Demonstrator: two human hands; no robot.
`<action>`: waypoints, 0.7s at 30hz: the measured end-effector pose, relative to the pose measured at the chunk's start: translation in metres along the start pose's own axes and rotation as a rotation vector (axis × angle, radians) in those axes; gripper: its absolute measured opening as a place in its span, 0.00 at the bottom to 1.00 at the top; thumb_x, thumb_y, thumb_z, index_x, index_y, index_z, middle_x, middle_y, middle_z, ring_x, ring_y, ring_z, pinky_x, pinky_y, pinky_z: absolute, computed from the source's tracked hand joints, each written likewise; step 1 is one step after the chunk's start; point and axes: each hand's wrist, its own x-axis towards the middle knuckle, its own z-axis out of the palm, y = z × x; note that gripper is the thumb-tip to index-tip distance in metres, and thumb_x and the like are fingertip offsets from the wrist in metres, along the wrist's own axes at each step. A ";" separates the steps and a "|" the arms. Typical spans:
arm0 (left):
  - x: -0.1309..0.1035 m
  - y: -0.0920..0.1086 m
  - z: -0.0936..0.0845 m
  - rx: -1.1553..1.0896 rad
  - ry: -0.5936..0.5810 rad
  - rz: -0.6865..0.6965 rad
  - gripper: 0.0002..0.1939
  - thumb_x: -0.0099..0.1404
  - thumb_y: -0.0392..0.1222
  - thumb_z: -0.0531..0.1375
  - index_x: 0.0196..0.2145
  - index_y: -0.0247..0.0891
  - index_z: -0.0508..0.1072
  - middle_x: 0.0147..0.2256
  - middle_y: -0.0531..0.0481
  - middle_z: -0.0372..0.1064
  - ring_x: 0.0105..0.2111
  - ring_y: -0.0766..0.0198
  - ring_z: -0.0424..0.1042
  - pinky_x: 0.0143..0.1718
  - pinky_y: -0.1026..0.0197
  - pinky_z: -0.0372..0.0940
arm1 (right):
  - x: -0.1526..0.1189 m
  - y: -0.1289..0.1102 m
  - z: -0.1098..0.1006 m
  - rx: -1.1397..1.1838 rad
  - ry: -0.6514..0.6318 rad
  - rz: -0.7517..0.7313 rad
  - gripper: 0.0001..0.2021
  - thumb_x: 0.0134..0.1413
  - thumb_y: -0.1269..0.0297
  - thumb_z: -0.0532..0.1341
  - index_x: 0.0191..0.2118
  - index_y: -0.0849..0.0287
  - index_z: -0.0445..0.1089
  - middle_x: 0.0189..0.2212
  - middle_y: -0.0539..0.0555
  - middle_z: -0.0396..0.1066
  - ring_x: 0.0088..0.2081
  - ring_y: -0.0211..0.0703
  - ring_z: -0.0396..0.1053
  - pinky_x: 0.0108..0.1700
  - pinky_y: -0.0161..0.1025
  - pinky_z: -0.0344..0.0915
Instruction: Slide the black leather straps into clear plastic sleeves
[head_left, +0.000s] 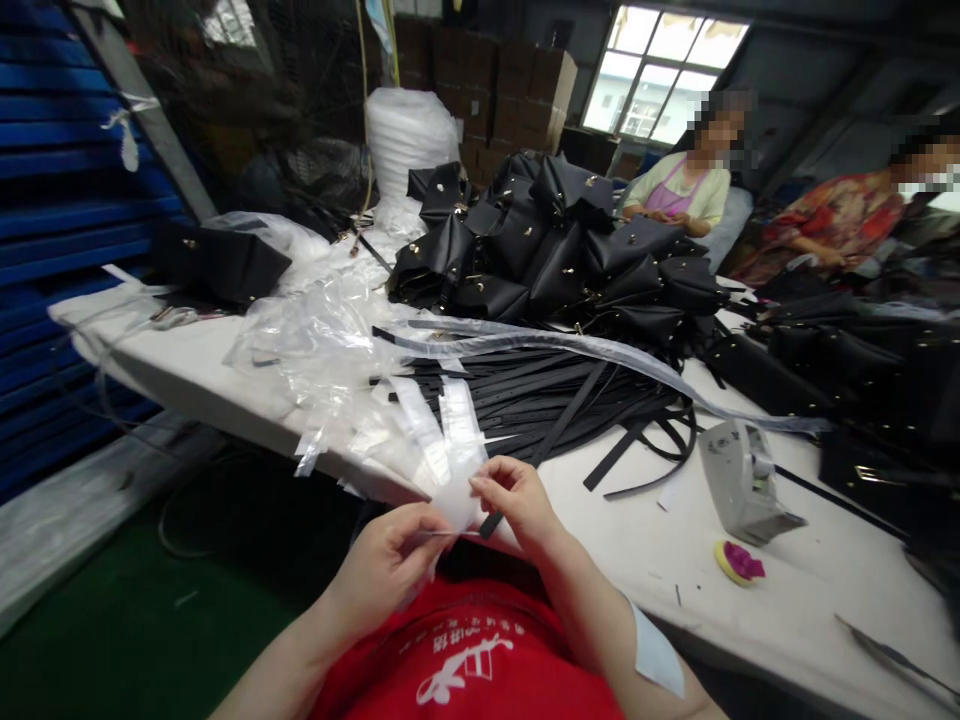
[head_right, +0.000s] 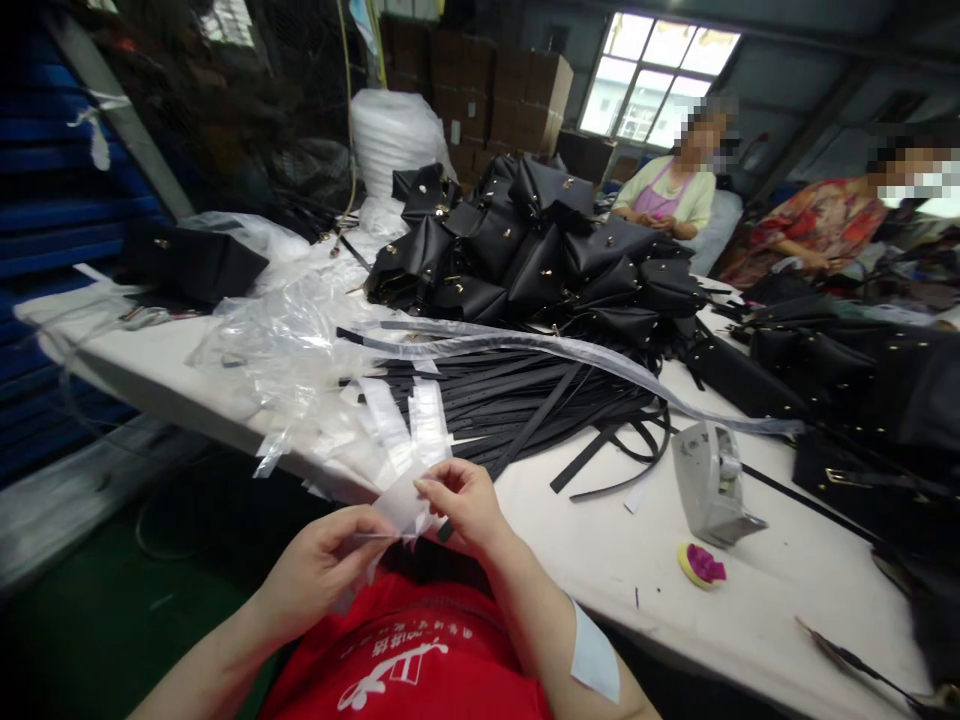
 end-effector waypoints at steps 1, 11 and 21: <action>0.001 -0.001 0.000 -0.017 0.000 -0.003 0.13 0.65 0.49 0.57 0.31 0.38 0.75 0.27 0.51 0.72 0.25 0.65 0.70 0.30 0.66 0.67 | 0.000 -0.002 -0.002 0.009 0.003 -0.002 0.16 0.39 0.54 0.71 0.24 0.62 0.70 0.20 0.49 0.71 0.18 0.31 0.61 0.21 0.31 0.59; 0.012 -0.006 -0.001 0.084 -0.204 0.121 0.09 0.64 0.45 0.58 0.31 0.43 0.78 0.38 0.49 0.74 0.39 0.60 0.73 0.44 0.64 0.67 | 0.001 0.005 -0.002 0.021 -0.125 0.089 0.19 0.32 0.54 0.75 0.24 0.63 0.70 0.17 0.47 0.69 0.17 0.30 0.62 0.20 0.29 0.59; 0.012 0.002 0.001 0.020 -0.068 0.052 0.11 0.64 0.45 0.60 0.30 0.39 0.80 0.32 0.49 0.76 0.33 0.63 0.73 0.37 0.65 0.66 | -0.006 -0.010 -0.002 0.014 -0.063 0.078 0.15 0.33 0.59 0.74 0.26 0.63 0.73 0.18 0.48 0.71 0.19 0.33 0.66 0.23 0.31 0.63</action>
